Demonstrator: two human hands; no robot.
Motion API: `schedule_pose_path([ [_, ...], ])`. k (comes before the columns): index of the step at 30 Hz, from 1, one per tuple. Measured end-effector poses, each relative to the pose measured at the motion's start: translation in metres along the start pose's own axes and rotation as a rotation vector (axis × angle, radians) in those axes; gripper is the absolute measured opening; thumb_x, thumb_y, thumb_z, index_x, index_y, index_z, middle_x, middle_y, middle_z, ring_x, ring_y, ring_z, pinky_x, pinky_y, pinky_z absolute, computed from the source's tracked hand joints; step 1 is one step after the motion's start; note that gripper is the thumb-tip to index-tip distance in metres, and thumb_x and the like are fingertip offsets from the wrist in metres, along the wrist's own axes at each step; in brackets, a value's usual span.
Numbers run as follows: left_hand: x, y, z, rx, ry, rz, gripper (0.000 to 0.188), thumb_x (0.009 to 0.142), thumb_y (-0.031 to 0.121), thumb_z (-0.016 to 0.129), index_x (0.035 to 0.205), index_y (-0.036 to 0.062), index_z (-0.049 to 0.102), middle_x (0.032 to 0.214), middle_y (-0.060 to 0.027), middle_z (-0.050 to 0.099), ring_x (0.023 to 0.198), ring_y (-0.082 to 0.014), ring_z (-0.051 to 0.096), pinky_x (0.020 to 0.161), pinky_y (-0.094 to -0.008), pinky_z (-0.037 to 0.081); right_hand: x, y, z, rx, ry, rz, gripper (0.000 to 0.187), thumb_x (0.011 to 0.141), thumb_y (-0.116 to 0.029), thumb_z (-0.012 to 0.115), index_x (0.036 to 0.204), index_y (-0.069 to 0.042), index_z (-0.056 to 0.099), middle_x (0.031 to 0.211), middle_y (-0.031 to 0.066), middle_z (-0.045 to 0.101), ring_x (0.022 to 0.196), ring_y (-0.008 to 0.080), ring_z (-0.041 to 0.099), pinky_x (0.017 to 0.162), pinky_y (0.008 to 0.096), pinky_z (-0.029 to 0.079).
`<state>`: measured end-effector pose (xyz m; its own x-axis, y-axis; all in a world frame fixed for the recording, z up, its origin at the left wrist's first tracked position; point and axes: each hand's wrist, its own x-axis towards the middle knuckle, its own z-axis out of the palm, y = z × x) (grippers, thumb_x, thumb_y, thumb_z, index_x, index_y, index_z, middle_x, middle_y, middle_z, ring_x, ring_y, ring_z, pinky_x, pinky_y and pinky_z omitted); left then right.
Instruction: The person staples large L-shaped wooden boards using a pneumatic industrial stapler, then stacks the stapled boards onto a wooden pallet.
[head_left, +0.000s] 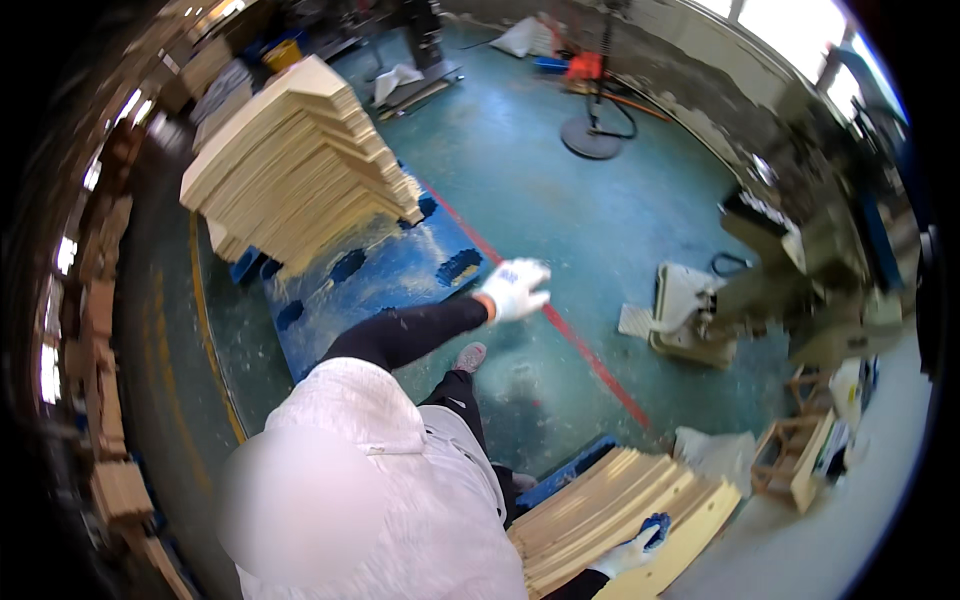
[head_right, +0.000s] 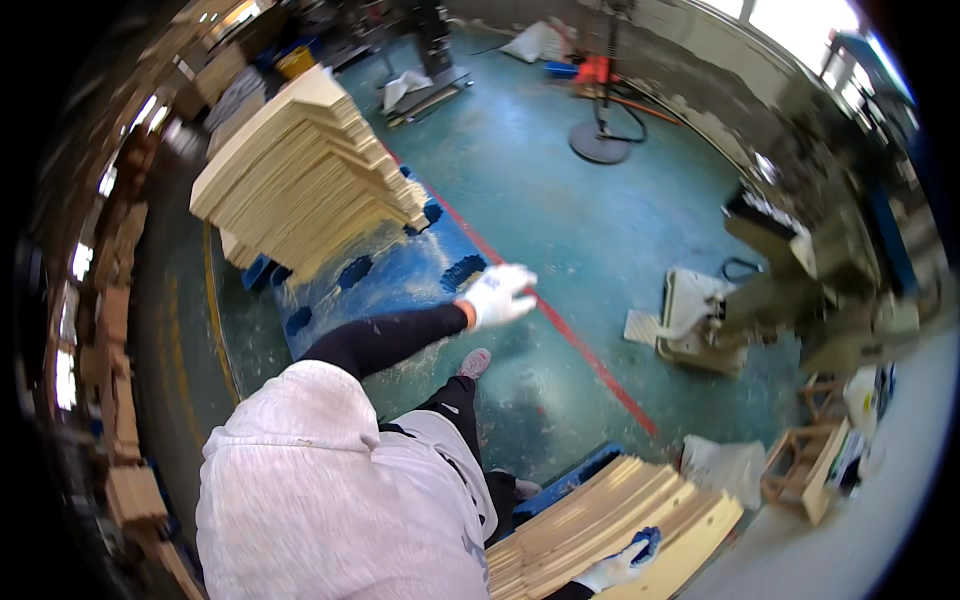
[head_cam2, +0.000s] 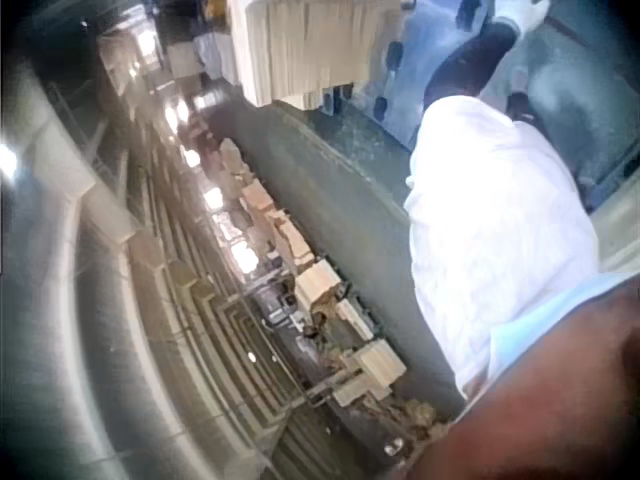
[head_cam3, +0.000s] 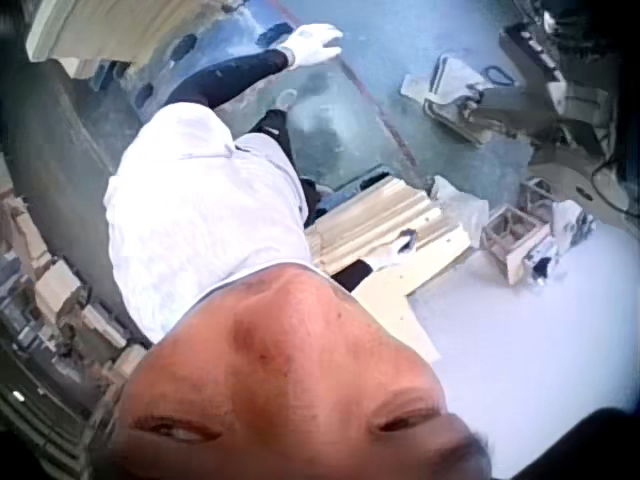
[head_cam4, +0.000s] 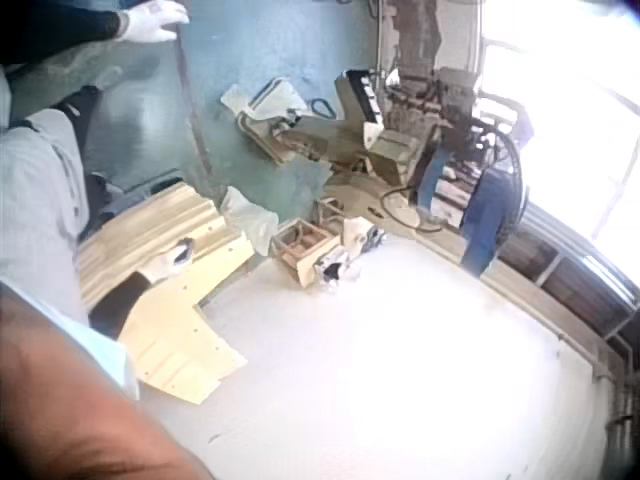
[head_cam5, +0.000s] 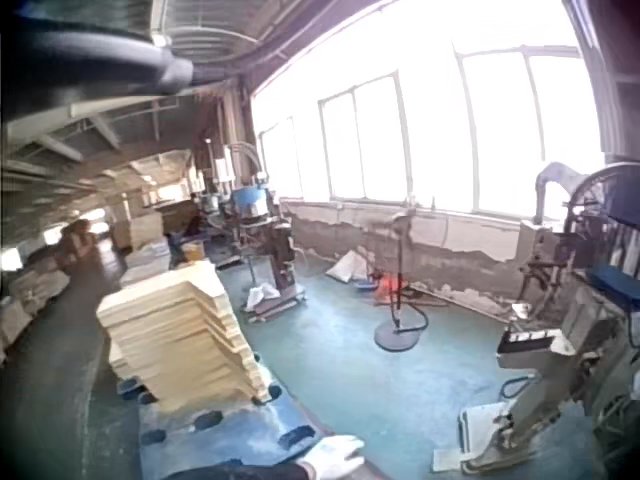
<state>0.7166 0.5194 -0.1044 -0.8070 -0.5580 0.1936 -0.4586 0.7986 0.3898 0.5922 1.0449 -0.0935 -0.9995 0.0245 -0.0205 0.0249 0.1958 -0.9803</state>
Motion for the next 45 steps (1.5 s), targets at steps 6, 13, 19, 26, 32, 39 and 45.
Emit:
schedule_pose_path([
  [6, 0.111, -0.298, -0.227, 0.228, 0.569, -0.511, 0.052, 0.088, 0.047, 0.066, 0.125, 0.0116, 0.066, 0.141, -0.02, 0.055, 0.133, -0.0377, 0.049, 0.114, -0.0484, 0.035, -0.011, -0.047, 0.24, -0.112, -0.469, 0.061, 0.029, 0.104, -0.015, 0.056, 0.124, 0.005, 0.061, 0.115, 0.0098, 0.065, 0.101, 0.0185, 0.062, 0.091, 0.0313, 0.052],
  [13, 0.127, -0.51, -0.359, 0.45, 0.424, -1.001, 0.074, 0.089, 0.061, 0.06, 0.148, 0.0188, 0.049, 0.164, -0.022, 0.025, 0.149, -0.0527, 0.021, 0.12, -0.062, 0.017, -0.057, -0.099, 0.414, -0.467, -0.874, -0.005, 0.027, 0.1, -0.016, 0.066, 0.119, 0.002, 0.065, 0.101, 0.0089, 0.07, 0.09, 0.0173, 0.062, 0.082, 0.032, 0.052],
  [19, 0.119, -0.6, -0.374, 0.183, 0.401, -1.291, 0.069, 0.093, 0.056, 0.053, 0.151, 0.0211, 0.045, 0.167, -0.0205, 0.019, 0.148, -0.0565, 0.018, 0.119, -0.0632, 0.018, -0.056, -0.104, 0.477, -0.517, -1.014, 0.057, 0.028, 0.099, -0.016, 0.066, 0.12, 0.002, 0.065, 0.105, 0.0105, 0.069, 0.093, 0.018, 0.062, 0.085, 0.0329, 0.052],
  [26, 0.082, -0.564, -0.38, 0.134, 0.338, -1.182, 0.076, 0.088, 0.045, 0.062, 0.152, 0.0104, 0.042, 0.162, -0.0319, 0.021, 0.149, -0.049, 0.025, 0.123, -0.0553, 0.016, -0.047, -0.111, 0.545, -0.342, -1.14, 0.094, 0.022, 0.101, -0.008, 0.058, 0.119, 0.003, 0.062, 0.105, 0.0064, 0.068, 0.09, 0.0137, 0.065, 0.081, 0.0285, 0.054],
  [32, -0.066, -0.465, -0.387, 0.089, 0.178, -1.395, 0.111, 0.076, 0.036, 0.077, 0.162, 0.0095, 0.014, 0.165, -0.0315, 0.008, 0.145, -0.0525, 0.031, 0.118, -0.0481, 0.034, -0.03, -0.107, 0.604, -0.267, -1.27, 0.163, 0.023, 0.1, -0.005, 0.059, 0.121, 0.004, 0.062, 0.107, 0.0071, 0.068, 0.093, 0.0144, 0.066, 0.083, 0.028, 0.054],
  [39, -0.093, -0.404, -0.334, 0.154, 0.468, -1.476, 0.114, 0.062, 0.039, 0.077, 0.16, 0.0123, 0.026, 0.14, -0.0244, 0.044, 0.109, -0.0402, 0.062, 0.091, -0.0474, 0.054, -0.039, -0.127, 0.746, -0.179, -1.732, 0.073, 0.024, 0.1, -0.006, 0.061, 0.122, 0.003, 0.061, 0.108, 0.0077, 0.069, 0.091, 0.0134, 0.066, 0.082, 0.0277, 0.054],
  [45, -0.078, -0.226, -0.251, -0.082, 0.669, -1.409, 0.107, 0.062, 0.033, 0.084, 0.154, 0.0079, 0.035, 0.143, -0.0289, 0.043, 0.123, -0.0475, 0.054, 0.101, -0.0479, 0.049, -0.115, -0.188, 0.843, -0.058, -2.075, -0.064, 0.028, 0.101, -0.005, 0.057, 0.128, 0.005, 0.058, 0.114, 0.0099, 0.068, 0.098, 0.0145, 0.065, 0.089, 0.0289, 0.053],
])
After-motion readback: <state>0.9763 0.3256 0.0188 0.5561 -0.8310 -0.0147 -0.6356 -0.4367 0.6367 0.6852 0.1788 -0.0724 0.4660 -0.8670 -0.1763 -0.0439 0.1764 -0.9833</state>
